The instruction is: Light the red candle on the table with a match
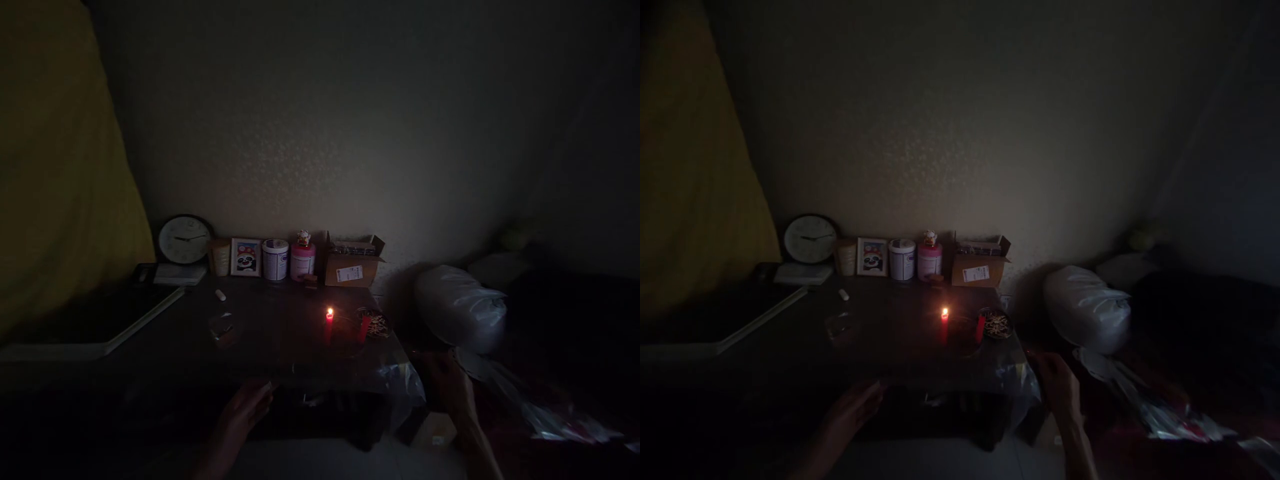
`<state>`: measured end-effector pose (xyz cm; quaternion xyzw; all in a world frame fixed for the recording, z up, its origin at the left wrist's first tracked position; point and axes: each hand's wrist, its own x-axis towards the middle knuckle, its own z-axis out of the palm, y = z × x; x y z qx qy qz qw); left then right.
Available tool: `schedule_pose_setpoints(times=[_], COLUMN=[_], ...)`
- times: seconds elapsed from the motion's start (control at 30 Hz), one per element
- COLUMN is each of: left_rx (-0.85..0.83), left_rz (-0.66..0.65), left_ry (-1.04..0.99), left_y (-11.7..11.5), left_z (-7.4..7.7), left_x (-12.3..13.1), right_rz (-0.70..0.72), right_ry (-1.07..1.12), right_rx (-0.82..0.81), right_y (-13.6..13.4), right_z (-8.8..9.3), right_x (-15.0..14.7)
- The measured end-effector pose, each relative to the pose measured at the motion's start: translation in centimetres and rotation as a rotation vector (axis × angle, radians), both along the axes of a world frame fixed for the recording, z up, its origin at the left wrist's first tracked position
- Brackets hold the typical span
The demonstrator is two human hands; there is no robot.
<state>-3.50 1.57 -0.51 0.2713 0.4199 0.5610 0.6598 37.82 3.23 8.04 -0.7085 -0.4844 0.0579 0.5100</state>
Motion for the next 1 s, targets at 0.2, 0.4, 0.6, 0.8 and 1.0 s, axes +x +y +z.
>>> schedule_pose_setpoints(times=[0.2, 0.4, 0.6, 0.8, 1.0], left_rx=[-0.038, -0.067, -0.089, -0.1, -0.076], left_rz=[0.007, 0.022, 0.009, -0.007, -0.098], left_ry=[0.008, -0.023, -0.094, -0.095, -0.011], left_y=[0.4, 0.2, 0.3, 0.7, 0.6], left_z=[-0.1, 0.5, -0.2, -0.8, -1.0], left_x=[0.2, 0.2, -0.1, 0.5, 0.4], right_rz=[0.136, 0.126, 0.111, 0.164, 0.807], right_ry=[0.273, 0.279, 0.233, 0.157, 0.053], right_rx=[-0.012, -0.008, 0.008, -0.068, -0.271], right_y=[3.0, 8.2, 12.1, 7.0, -0.2], right_z=[-2.4, -4.0, -2.5, -2.3, -1.9], right_x=[-0.6, -1.3, -2.0, -3.9, -14.1])
